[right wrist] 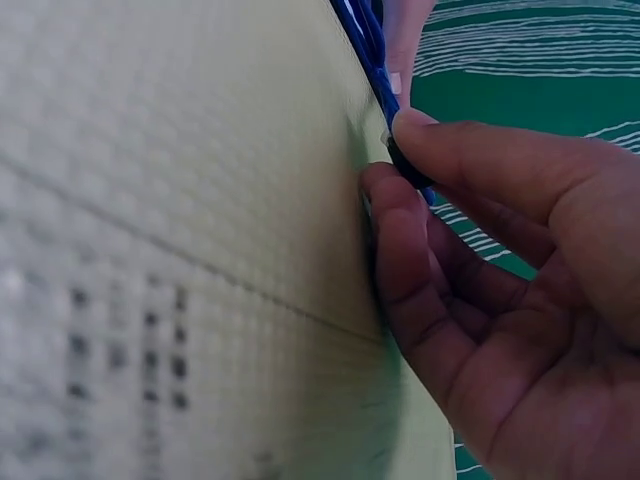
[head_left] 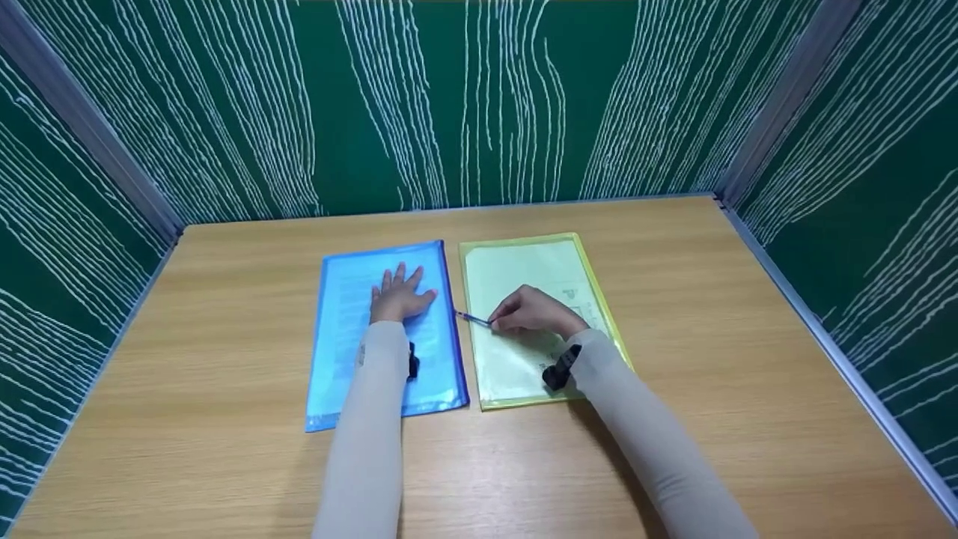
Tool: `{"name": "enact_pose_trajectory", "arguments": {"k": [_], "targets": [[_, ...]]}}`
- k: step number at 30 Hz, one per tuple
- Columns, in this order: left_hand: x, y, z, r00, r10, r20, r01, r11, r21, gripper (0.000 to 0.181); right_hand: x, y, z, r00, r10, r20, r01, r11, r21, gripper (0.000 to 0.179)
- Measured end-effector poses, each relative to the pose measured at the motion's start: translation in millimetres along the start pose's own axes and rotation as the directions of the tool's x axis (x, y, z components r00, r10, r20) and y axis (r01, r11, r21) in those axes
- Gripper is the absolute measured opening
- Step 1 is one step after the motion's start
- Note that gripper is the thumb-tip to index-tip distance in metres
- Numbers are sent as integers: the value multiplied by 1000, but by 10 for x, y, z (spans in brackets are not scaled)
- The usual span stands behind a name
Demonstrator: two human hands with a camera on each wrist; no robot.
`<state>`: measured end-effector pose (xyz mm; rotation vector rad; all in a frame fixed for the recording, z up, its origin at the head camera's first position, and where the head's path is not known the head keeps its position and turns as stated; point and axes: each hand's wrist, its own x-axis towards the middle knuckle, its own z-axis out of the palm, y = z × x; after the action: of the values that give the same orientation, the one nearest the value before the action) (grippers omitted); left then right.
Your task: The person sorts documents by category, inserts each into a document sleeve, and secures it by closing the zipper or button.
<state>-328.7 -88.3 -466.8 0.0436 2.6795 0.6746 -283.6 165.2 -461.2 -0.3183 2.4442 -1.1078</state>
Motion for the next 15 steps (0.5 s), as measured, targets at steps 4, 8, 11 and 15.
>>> {"name": "enact_pose_trajectory", "arguments": {"k": [4, 8, 11, 15], "targets": [[3, -8, -7, 1000, -6, 5, 6, 1000, 3, 67, -32, -1, 27, 1000, -2, 7, 2, 1000, -6, 11], [10, -15, -16, 1000, -13, 1, 13, 1000, 2, 67, -59, 8, 53, 1000, -18, 10, 19, 1000, -18, 10], [16, -12, -7, 1000, -12, 6, 12, 1000, 0, 67, -81, 31, 65, 999, -32, 11, 32, 999, -23, 10], [20, -9, -3, 1000, -10, 16, 10, 1000, 6, 67, -127, 44, 73, 999, -33, 10, 33, 999, -24, 9]]}}
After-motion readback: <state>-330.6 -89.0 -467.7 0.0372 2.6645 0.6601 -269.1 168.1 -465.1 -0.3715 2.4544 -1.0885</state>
